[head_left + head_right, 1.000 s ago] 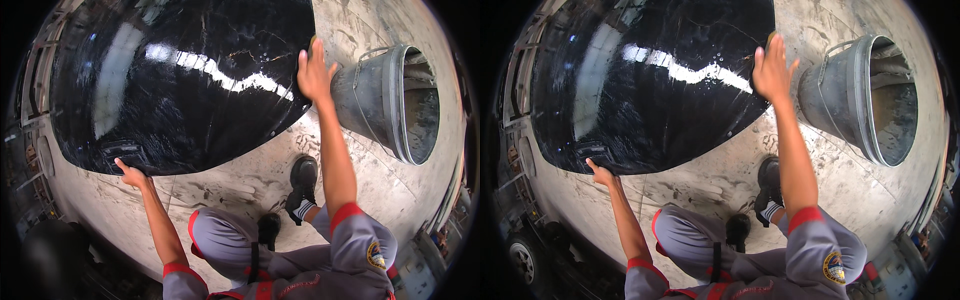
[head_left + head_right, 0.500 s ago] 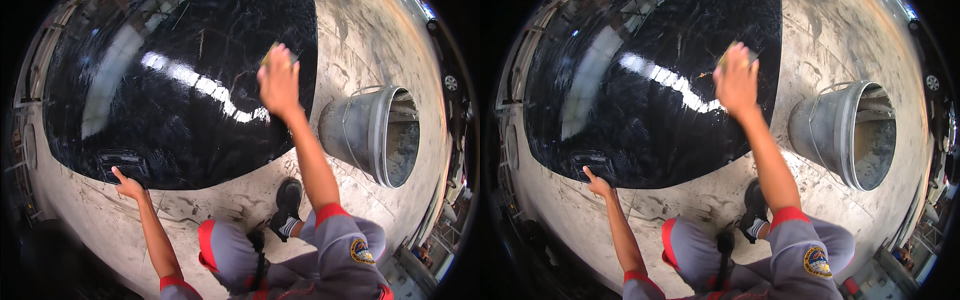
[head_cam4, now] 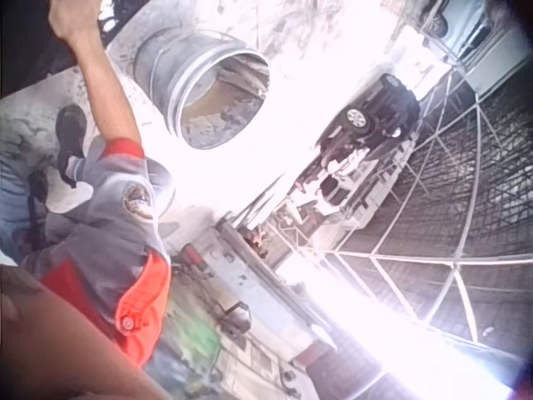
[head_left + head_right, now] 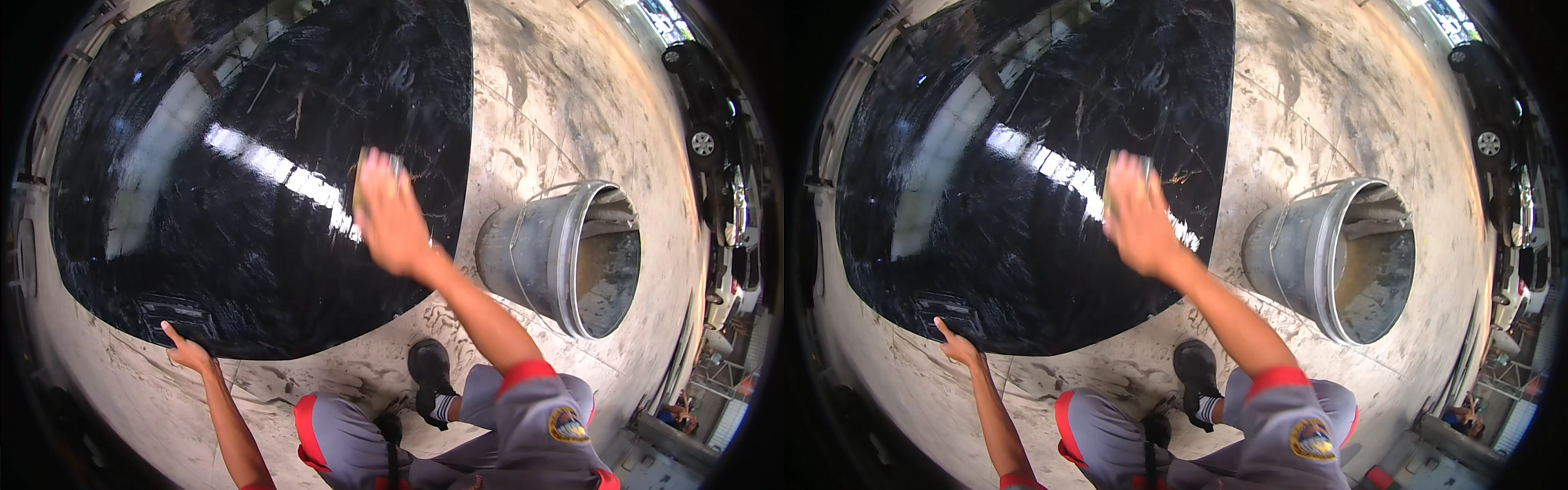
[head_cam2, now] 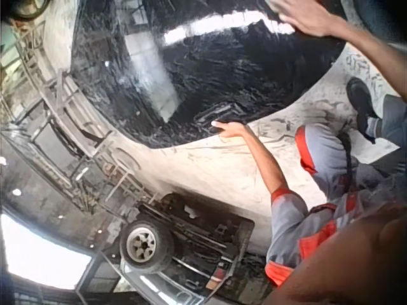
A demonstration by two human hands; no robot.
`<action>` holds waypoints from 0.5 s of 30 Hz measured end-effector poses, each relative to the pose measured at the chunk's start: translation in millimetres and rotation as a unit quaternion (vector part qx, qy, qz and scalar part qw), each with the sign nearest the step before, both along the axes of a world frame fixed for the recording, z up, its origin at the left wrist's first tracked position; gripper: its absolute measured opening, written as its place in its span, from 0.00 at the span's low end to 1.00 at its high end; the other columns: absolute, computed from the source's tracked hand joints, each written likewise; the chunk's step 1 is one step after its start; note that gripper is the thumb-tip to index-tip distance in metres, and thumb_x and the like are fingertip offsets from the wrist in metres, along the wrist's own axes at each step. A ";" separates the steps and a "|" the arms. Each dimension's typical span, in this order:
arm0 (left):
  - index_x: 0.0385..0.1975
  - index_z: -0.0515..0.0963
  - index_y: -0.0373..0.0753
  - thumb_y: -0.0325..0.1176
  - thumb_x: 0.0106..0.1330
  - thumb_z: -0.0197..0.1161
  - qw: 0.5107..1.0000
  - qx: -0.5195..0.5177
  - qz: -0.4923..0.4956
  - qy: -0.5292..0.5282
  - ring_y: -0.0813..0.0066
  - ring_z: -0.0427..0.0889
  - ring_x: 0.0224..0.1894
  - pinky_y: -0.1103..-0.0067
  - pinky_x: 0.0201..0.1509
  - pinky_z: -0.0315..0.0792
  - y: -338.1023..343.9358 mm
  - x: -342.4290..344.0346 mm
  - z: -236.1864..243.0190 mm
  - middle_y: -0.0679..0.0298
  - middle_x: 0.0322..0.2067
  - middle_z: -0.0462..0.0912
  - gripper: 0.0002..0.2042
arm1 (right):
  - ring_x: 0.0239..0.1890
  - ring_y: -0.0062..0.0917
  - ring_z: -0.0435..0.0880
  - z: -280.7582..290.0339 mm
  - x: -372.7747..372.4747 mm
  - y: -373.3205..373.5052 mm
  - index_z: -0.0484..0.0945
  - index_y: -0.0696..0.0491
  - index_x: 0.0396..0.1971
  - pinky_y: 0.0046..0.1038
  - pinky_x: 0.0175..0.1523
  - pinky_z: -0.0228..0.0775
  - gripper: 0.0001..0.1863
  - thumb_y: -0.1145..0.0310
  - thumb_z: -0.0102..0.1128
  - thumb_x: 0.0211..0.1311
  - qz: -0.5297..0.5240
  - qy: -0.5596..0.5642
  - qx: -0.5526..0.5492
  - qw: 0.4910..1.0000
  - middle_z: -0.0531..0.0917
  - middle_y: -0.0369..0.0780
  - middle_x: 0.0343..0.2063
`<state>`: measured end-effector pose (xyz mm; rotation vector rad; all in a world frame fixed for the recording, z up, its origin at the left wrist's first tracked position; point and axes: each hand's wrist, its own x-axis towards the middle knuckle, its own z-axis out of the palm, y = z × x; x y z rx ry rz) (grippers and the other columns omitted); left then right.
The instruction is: The person sands a black car panel with a sanding block and water, periodically dipping the block into a bucket of water and wiping the surface with a cloth.
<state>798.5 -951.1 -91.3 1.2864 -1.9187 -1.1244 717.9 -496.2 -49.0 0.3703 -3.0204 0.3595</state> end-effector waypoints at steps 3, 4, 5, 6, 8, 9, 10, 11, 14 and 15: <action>0.37 0.76 0.19 0.60 0.65 0.65 0.999 0.011 -0.008 0.039 0.66 0.80 0.33 0.70 0.42 0.79 3.0 -1.1 -3.7 0.48 0.38 0.81 0.36 | 0.77 0.43 0.48 10.5 41.0 10.9 0.52 0.62 0.72 0.46 0.77 0.39 0.36 0.55 0.45 0.73 0.118 -0.081 -0.031 0.989 0.51 0.54 0.74; 0.37 0.76 0.19 0.60 0.64 0.65 0.998 0.019 -0.009 0.058 0.66 0.80 0.33 0.70 0.43 0.79 1.4 -2.3 -1.1 0.48 0.38 0.81 0.36 | 0.76 0.44 0.49 8.9 37.9 12.6 0.52 0.63 0.72 0.47 0.77 0.39 0.37 0.55 0.46 0.72 0.150 -0.081 -0.045 0.984 0.51 0.54 0.74; 0.38 0.76 0.19 0.60 0.64 0.65 0.999 0.028 -0.005 0.042 0.66 0.80 0.33 0.70 0.43 0.78 3.8 -5.8 6.5 0.48 0.39 0.81 0.36 | 0.76 0.44 0.49 13.9 3.3 14.7 0.52 0.62 0.72 0.48 0.76 0.40 0.36 0.56 0.44 0.73 0.118 -0.023 -0.032 0.992 0.50 0.54 0.74; 0.38 0.75 0.18 0.59 0.64 0.65 0.999 0.036 -0.001 0.028 0.66 0.80 0.34 0.70 0.44 0.78 8.8 -9.6 17.2 0.48 0.39 0.81 0.36 | 0.77 0.43 0.47 16.0 -44.7 21.5 0.52 0.60 0.72 0.48 0.76 0.41 0.35 0.56 0.43 0.73 0.058 0.018 -0.020 0.998 0.50 0.53 0.74; 0.40 0.74 0.17 0.59 0.64 0.66 0.996 0.082 -0.002 0.037 0.66 0.80 0.34 0.70 0.45 0.78 39.1 -19.3 -2.2 0.47 0.39 0.81 0.37 | 0.77 0.44 0.48 8.1 -128.7 64.6 0.51 0.62 0.72 0.46 0.77 0.40 0.34 0.55 0.38 0.75 -0.054 0.088 -0.058 0.993 0.52 0.54 0.73; 0.40 0.74 0.17 0.59 0.64 0.66 0.997 0.067 -0.011 0.025 0.66 0.80 0.35 0.70 0.45 0.78 35.3 -22.3 -7.6 0.46 0.39 0.81 0.38 | 0.77 0.44 0.47 7.2 -139.2 64.3 0.50 0.62 0.72 0.45 0.77 0.40 0.34 0.54 0.36 0.76 -0.068 0.059 -0.056 0.994 0.51 0.54 0.74; 0.39 0.74 0.17 0.60 0.64 0.66 0.999 0.045 -0.015 0.002 0.66 0.80 0.35 0.70 0.45 0.78 27.6 -14.5 -8.1 0.46 0.39 0.81 0.38 | 0.77 0.44 0.46 -2.4 -124.2 60.7 0.49 0.62 0.72 0.46 0.77 0.39 0.35 0.54 0.37 0.76 -0.056 0.055 -0.064 0.995 0.50 0.54 0.74; 0.39 0.74 0.17 0.60 0.64 0.65 1.000 0.028 -0.009 -0.004 0.66 0.80 0.35 0.70 0.45 0.78 26.2 -11.6 -6.1 0.45 0.39 0.81 0.38 | 0.77 0.45 0.46 0.1 -114.4 62.1 0.48 0.62 0.73 0.47 0.77 0.39 0.36 0.54 0.38 0.75 -0.032 0.067 -0.069 0.995 0.49 0.54 0.74; 0.38 0.74 0.18 0.59 0.66 0.64 1.000 0.007 -0.002 0.020 0.63 0.80 0.38 0.70 0.49 0.76 20.2 -4.4 5.7 0.44 0.39 0.81 0.36 | 0.78 0.45 0.42 2.0 2.2 45.4 0.45 0.65 0.73 0.50 0.77 0.35 0.38 0.53 0.39 0.75 0.109 -0.064 0.018 0.992 0.44 0.55 0.75; 0.39 0.74 0.19 0.58 0.66 0.64 0.999 0.019 -0.003 0.041 0.63 0.80 0.38 0.70 0.49 0.76 36.1 -8.5 16.8 0.44 0.39 0.81 0.35 | 0.78 0.45 0.41 4.3 29.4 45.5 0.45 0.65 0.73 0.51 0.77 0.35 0.39 0.52 0.39 0.74 0.158 -0.114 0.041 0.980 0.43 0.55 0.75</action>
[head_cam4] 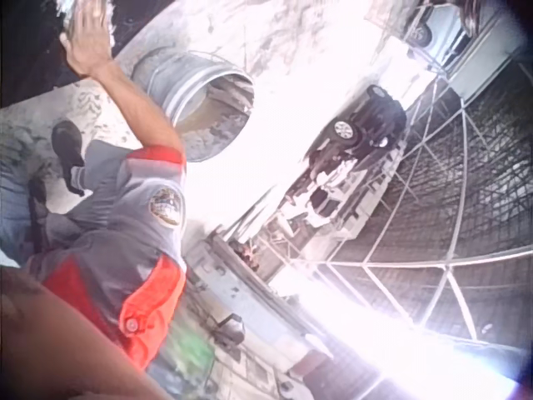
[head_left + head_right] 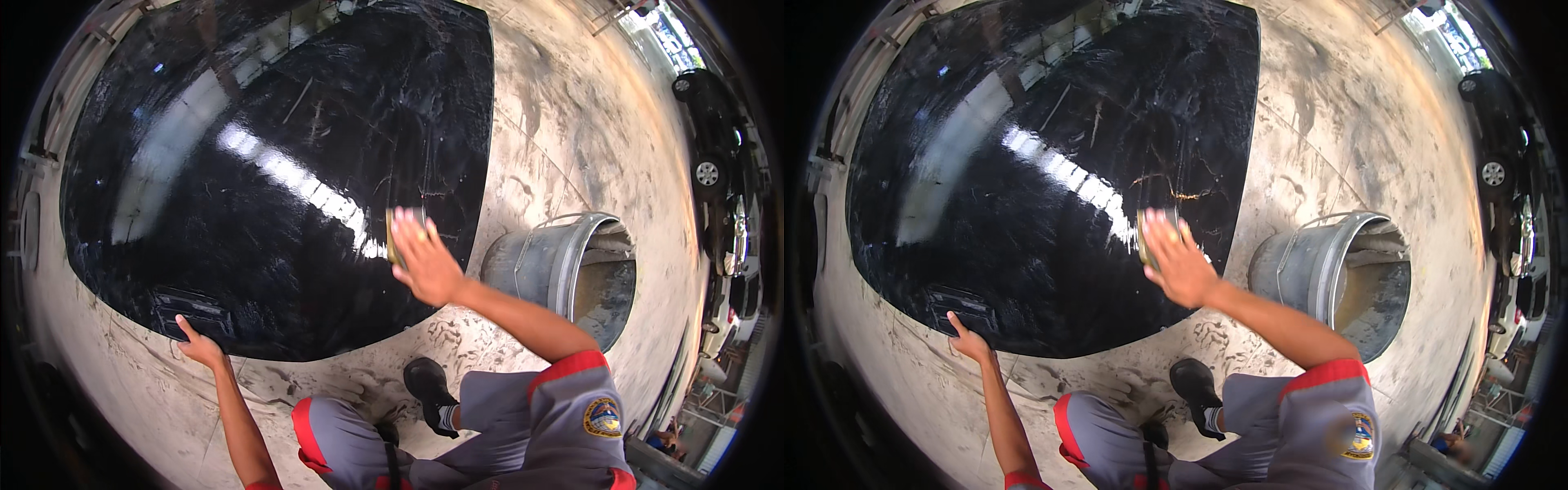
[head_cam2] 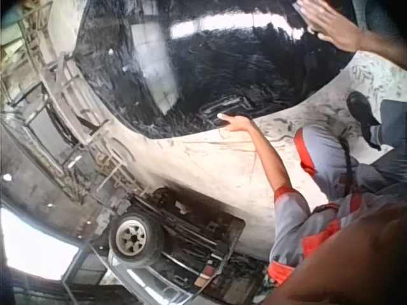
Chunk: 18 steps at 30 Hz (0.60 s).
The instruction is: The person sands a black car panel with a sanding block and water, periodically dipping the block into a bucket of water and wiping the surface with a cloth.
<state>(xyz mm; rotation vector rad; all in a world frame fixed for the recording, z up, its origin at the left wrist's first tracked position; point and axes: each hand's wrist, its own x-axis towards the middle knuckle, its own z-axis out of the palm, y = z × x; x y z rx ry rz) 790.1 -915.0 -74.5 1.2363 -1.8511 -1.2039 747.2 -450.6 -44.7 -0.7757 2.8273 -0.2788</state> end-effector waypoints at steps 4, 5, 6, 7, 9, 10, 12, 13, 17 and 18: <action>0.39 0.73 0.19 0.58 0.67 0.63 1.000 -0.020 -0.005 0.003 0.64 0.80 0.38 0.71 0.49 0.75 -11.5 4.3 3.6 0.45 0.39 0.81 0.35 | 0.77 0.46 0.45 -1.1 -79.0 -8.6 0.47 0.66 0.72 0.49 0.77 0.39 0.37 0.56 0.38 0.74 -0.074 0.085 -0.027 0.993 0.47 0.56 0.74; 0.39 0.73 0.19 0.58 0.67 0.63 1.000 -0.016 -0.009 0.003 0.64 0.79 0.38 0.71 0.49 0.75 -10.7 4.5 3.8 0.45 0.39 0.81 0.35 | 0.75 0.48 0.50 -0.5 -125.9 -6.7 0.50 0.66 0.71 0.50 0.75 0.43 0.35 0.57 0.38 0.73 -0.106 0.175 -0.019 0.979 0.52 0.57 0.73; 0.39 0.73 0.20 0.58 0.67 0.63 1.000 -0.002 -0.018 0.008 0.64 0.79 0.38 0.71 0.49 0.75 -1.2 0.3 0.2 0.46 0.39 0.81 0.35 | 0.73 0.50 0.54 -7.7 -177.6 18.2 0.52 0.64 0.70 0.51 0.73 0.47 0.33 0.56 0.38 0.74 -0.157 0.209 -0.050 0.964 0.56 0.57 0.71; 0.41 0.74 0.20 0.57 0.67 0.63 1.000 0.014 -0.019 -0.002 0.63 0.80 0.40 0.71 0.51 0.74 14.3 -8.0 -1.1 0.46 0.41 0.82 0.34 | 0.75 0.49 0.52 -3.9 -223.7 47.2 0.52 0.62 0.71 0.50 0.74 0.45 0.33 0.55 0.37 0.75 -0.240 0.157 -0.076 0.955 0.55 0.55 0.72; 0.45 0.75 0.19 0.56 0.68 0.63 0.999 -0.027 -0.036 0.017 0.62 0.80 0.43 0.70 0.54 0.72 10.1 -14.0 -19.2 0.46 0.44 0.82 0.34 | 0.76 0.47 0.47 -0.8 -242.4 63.1 0.51 0.61 0.72 0.49 0.76 0.42 0.34 0.55 0.38 0.75 -0.281 0.184 -0.103 0.936 0.53 0.54 0.73; 0.46 0.76 0.19 0.55 0.68 0.63 0.999 -0.033 -0.031 0.012 0.62 0.80 0.44 0.70 0.55 0.71 6.6 -13.1 -18.4 0.45 0.45 0.83 0.34 | 0.77 0.47 0.45 -5.6 -224.2 57.2 0.50 0.62 0.72 0.49 0.77 0.40 0.34 0.56 0.38 0.75 -0.283 0.179 -0.123 0.934 0.51 0.55 0.74; 0.46 0.76 0.19 0.55 0.68 0.63 0.999 -0.046 -0.005 -0.025 0.61 0.80 0.43 0.70 0.53 0.73 -7.0 -1.0 -0.4 0.46 0.44 0.83 0.33 | 0.77 0.47 0.45 -9.1 -138.3 5.6 0.49 0.64 0.72 0.48 0.77 0.39 0.36 0.56 0.41 0.74 -0.217 0.175 -0.075 0.957 0.49 0.56 0.74; 0.45 0.76 0.19 0.55 0.68 0.63 0.999 -0.043 -0.002 -0.027 0.61 0.80 0.42 0.70 0.53 0.73 -9.9 7.7 4.3 0.46 0.43 0.83 0.33 | 0.77 0.47 0.44 -2.2 -85.0 -17.3 0.49 0.66 0.72 0.49 0.77 0.38 0.37 0.57 0.43 0.73 -0.168 0.122 -0.019 0.978 0.47 0.57 0.74; 0.45 0.76 0.20 0.55 0.68 0.63 0.998 -0.028 0.034 -0.054 0.62 0.80 0.40 0.70 0.51 0.74 -8.7 7.4 8.5 0.48 0.42 0.83 0.32 | 0.76 0.48 0.48 2.2 -64.2 -9.0 0.51 0.66 0.71 0.46 0.76 0.42 0.37 0.60 0.47 0.69 -0.139 0.097 -0.034 0.985 0.51 0.58 0.73; 0.44 0.76 0.20 0.55 0.68 0.63 0.999 -0.030 0.015 -0.037 0.63 0.80 0.40 0.70 0.51 0.73 -11.0 9.8 6.7 0.48 0.41 0.83 0.32 | 0.76 0.48 0.49 0.2 -102.3 -1.5 0.51 0.66 0.71 0.46 0.76 0.43 0.37 0.60 0.48 0.69 -0.140 0.144 -0.031 0.979 0.51 0.58 0.73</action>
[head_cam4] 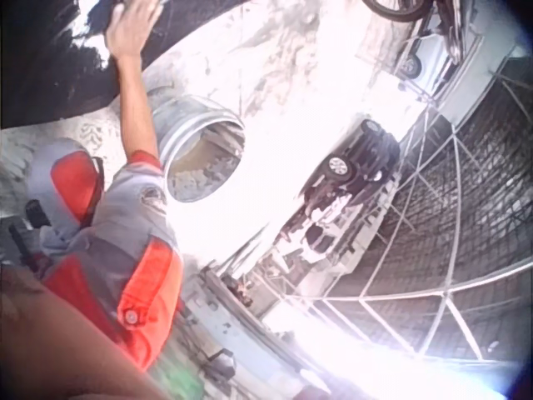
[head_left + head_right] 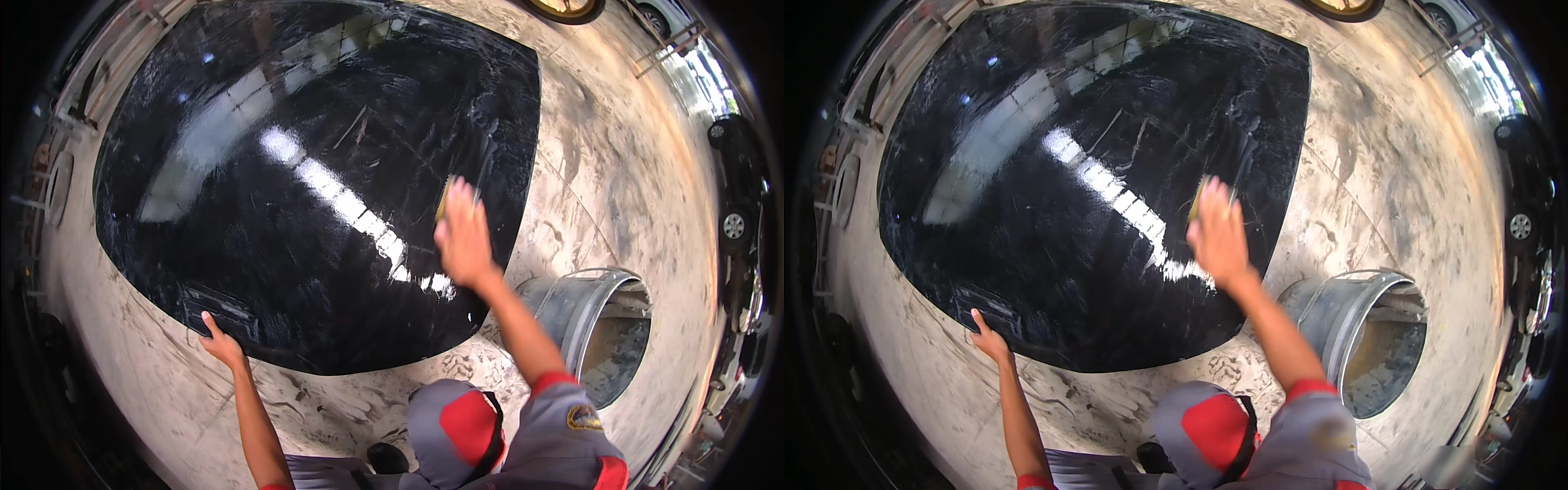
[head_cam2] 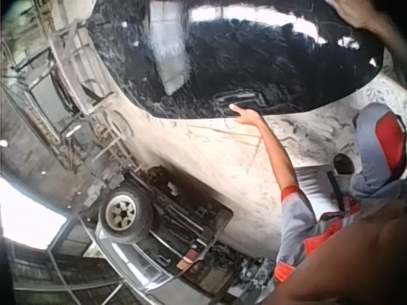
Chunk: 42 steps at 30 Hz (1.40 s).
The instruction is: The person sands a black car panel with a sanding block and water, periodically dipping the block into a bucket of water and wiping the surface with a cloth.
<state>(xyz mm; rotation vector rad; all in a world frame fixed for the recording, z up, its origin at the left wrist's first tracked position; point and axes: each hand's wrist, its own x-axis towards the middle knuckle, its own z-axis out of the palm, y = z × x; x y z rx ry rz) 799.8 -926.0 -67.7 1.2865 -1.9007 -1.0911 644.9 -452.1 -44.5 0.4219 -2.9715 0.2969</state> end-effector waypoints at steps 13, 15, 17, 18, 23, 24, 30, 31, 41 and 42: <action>0.44 0.74 0.19 0.55 0.69 0.63 0.998 0.002 -0.015 0.053 0.66 0.79 0.40 0.73 0.51 0.73 4.1 -0.3 4.5 0.48 0.42 0.82 0.33 | 0.78 0.46 0.43 -30.3 18.5 65.4 0.45 0.60 0.75 0.49 0.77 0.35 0.34 0.60 0.37 0.75 -0.135 -0.023 -0.109 0.985 0.46 0.52 0.76; 0.44 0.75 0.19 0.55 0.69 0.63 0.997 0.031 -0.022 0.067 0.67 0.79 0.40 0.73 0.50 0.73 26.4 -21.9 -8.7 0.48 0.41 0.82 0.33 | 0.76 0.47 0.49 -35.1 -70.0 147.3 0.52 0.61 0.72 0.45 0.76 0.41 0.32 0.57 0.36 0.77 -0.174 0.078 -0.066 0.979 0.54 0.54 0.73; 0.43 0.75 0.19 0.55 0.69 0.63 0.996 0.057 -0.027 0.058 0.67 0.79 0.39 0.73 0.50 0.74 39.4 -30.5 -19.8 0.49 0.41 0.82 0.33 | 0.76 0.50 0.49 -35.1 -95.0 183.7 0.52 0.62 0.72 0.45 0.76 0.43 0.32 0.56 0.37 0.77 -0.207 0.091 -0.075 0.971 0.54 0.55 0.73; 0.43 0.75 0.19 0.55 0.68 0.63 0.997 0.045 -0.031 0.054 0.67 0.78 0.39 0.73 0.50 0.74 34.3 -23.9 -18.5 0.49 0.41 0.82 0.33 | 0.75 0.51 0.49 -37.2 -86.6 170.9 0.51 0.62 0.72 0.45 0.76 0.43 0.33 0.56 0.37 0.77 -0.221 0.075 -0.063 0.970 0.53 0.55 0.73; 0.41 0.75 0.20 0.55 0.69 0.63 0.998 -0.001 -0.022 0.055 0.67 0.79 0.39 0.72 0.50 0.74 8.4 -8.9 -1.7 0.48 0.41 0.82 0.32 | 0.77 0.49 0.43 -35.3 75.0 58.7 0.46 0.61 0.74 0.49 0.77 0.34 0.33 0.60 0.37 0.76 -0.185 -0.010 -0.124 0.975 0.47 0.52 0.75; 0.41 0.75 0.20 0.55 0.69 0.63 0.998 -0.008 -0.024 0.056 0.67 0.79 0.40 0.72 0.50 0.74 1.3 -5.9 -2.9 0.48 0.41 0.82 0.32 | 0.77 0.48 0.43 -30.5 76.6 54.0 0.46 0.60 0.74 0.50 0.77 0.33 0.33 0.60 0.37 0.76 -0.175 -0.014 -0.128 0.976 0.47 0.51 0.76; 0.44 0.76 0.20 0.55 0.69 0.62 0.999 0.019 -0.031 0.032 0.62 0.79 0.42 0.70 0.52 0.72 18.2 -19.5 -23.9 0.47 0.42 0.82 0.32 | 0.77 0.43 0.49 -9.2 -154.1 82.0 0.51 0.58 0.73 0.47 0.77 0.40 0.33 0.53 0.34 0.77 -0.077 0.082 -0.059 0.992 0.52 0.50 0.74; 0.44 0.77 0.21 0.55 0.69 0.62 0.999 0.010 -0.030 0.028 0.64 0.79 0.41 0.71 0.51 0.73 22.8 -21.6 -28.4 0.49 0.41 0.83 0.32 | 0.76 0.46 0.50 4.0 -180.2 76.8 0.52 0.60 0.72 0.49 0.76 0.42 0.34 0.53 0.35 0.77 -0.104 0.034 -0.032 0.994 0.52 0.52 0.74; 0.53 0.70 0.18 0.50 0.72 0.60 0.999 -0.007 -0.013 0.029 0.53 0.78 0.52 0.68 0.62 0.67 15.3 -13.3 8.1 0.39 0.52 0.78 0.32 | 0.78 0.47 0.42 26.1 7.5 -82.8 0.45 0.63 0.73 0.51 0.77 0.34 0.38 0.56 0.42 0.73 -0.015 -0.096 -0.020 0.995 0.46 0.53 0.75; 0.53 0.70 0.18 0.50 0.72 0.60 1.000 -0.006 -0.006 0.002 0.52 0.78 0.53 0.68 0.62 0.67 12.0 -7.8 12.2 0.38 0.52 0.77 0.32 | 0.78 0.46 0.44 23.2 -29.8 -76.9 0.46 0.62 0.73 0.51 0.77 0.36 0.36 0.56 0.40 0.74 -0.031 -0.038 -0.010 0.999 0.47 0.53 0.75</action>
